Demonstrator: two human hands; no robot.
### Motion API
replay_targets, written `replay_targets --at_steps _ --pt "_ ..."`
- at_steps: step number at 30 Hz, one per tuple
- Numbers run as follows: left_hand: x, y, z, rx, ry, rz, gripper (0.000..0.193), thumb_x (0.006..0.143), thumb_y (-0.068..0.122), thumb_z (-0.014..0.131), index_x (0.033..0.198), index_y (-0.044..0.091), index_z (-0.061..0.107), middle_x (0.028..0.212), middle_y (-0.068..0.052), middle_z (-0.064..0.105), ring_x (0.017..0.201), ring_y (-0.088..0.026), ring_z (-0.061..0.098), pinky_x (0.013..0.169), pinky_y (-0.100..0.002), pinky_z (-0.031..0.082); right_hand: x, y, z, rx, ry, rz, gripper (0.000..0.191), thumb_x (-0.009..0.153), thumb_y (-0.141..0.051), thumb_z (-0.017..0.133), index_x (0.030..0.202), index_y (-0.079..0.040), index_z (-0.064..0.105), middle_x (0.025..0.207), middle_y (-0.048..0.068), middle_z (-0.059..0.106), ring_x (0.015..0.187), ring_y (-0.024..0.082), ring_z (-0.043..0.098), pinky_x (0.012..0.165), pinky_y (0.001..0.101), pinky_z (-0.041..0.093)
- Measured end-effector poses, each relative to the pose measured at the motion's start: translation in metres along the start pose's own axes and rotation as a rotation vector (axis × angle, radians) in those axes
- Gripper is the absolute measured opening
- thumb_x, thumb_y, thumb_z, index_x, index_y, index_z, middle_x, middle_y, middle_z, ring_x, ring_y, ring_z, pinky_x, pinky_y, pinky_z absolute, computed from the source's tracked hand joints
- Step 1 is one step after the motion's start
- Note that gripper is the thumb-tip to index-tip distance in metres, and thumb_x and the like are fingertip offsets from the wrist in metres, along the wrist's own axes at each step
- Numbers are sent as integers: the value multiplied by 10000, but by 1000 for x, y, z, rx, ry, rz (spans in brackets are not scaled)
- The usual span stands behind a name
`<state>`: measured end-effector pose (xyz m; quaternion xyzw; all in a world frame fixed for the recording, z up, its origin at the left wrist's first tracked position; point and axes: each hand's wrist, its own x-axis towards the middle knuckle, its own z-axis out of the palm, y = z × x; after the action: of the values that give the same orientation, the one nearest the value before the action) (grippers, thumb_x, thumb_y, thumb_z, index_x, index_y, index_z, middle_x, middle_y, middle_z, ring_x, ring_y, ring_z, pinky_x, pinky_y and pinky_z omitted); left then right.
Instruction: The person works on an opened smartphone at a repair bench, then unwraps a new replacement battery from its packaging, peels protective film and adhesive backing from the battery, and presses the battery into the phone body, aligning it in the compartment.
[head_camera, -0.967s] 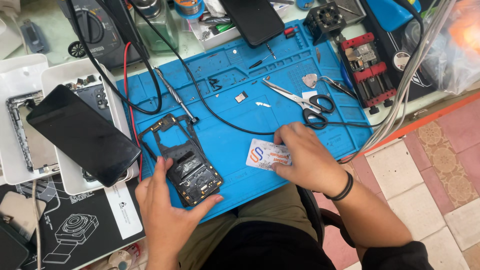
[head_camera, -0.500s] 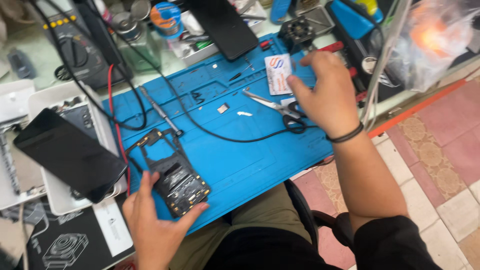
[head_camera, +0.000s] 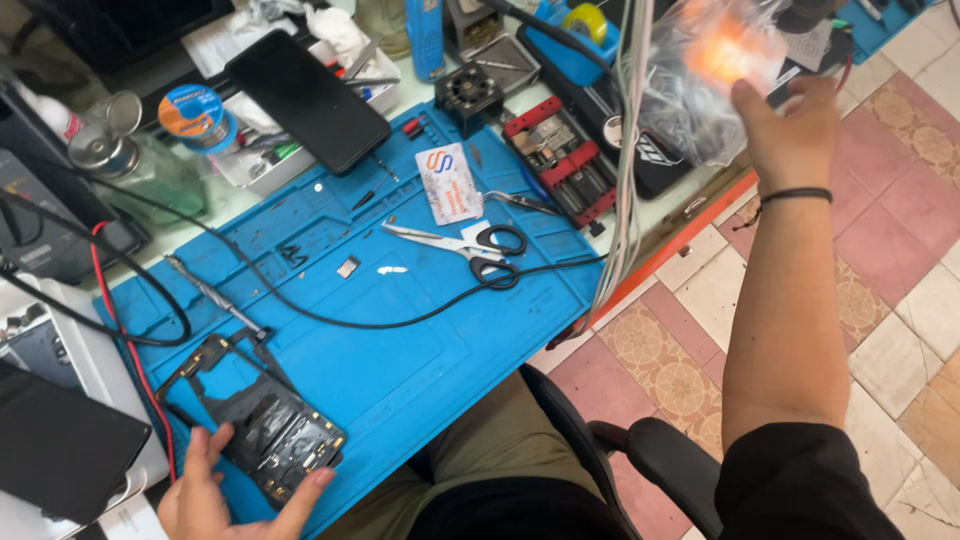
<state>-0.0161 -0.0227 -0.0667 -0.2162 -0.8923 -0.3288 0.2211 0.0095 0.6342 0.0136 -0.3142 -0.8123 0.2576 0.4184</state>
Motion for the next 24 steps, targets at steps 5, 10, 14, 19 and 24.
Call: replay_targets --at_steps 5,10,14,19,24 --pt "-11 -16 0 79 -46 -102 1325 419 340 967 1489 -179 382 1109 -326 680 951 -393 698 774 -413 534 1 18 17 -35 -251 174 671 742 -329 943 1146 46 560 1011 54 649 862 158 645 690 302 542" --pt "-17 -21 -2 149 -122 -199 1337 457 353 957 1518 -195 354 1175 -346 668 1040 -428 698 864 -462 553 0 7 11 -170 -335 212 556 815 -317 948 1046 60 611 949 82 613 821 172 577 680 330 497" --pt "-11 -15 -2 168 -116 -200 1313 429 319 964 1476 -205 370 1122 -344 675 942 -412 697 774 -439 544 -4 -1 4 -54 -379 231 507 808 -309 922 1045 16 612 957 47 623 818 126 585 660 294 503" --pt "-4 17 -7 11 -23 -221 1279 449 342 952 1532 -81 420 1190 -238 686 958 -297 659 789 -403 498 -7 8 3 -110 -403 228 522 830 -346 925 1043 22 623 930 51 623 816 149 594 661 313 493" --pt "7 56 -20 74 -18 -270 1110 536 366 967 1457 -26 489 1282 -153 680 1165 -308 553 1013 -447 442 -12 -7 9 158 -576 23 567 966 -344 807 1333 44 616 1256 108 690 1084 195 690 902 361 564"
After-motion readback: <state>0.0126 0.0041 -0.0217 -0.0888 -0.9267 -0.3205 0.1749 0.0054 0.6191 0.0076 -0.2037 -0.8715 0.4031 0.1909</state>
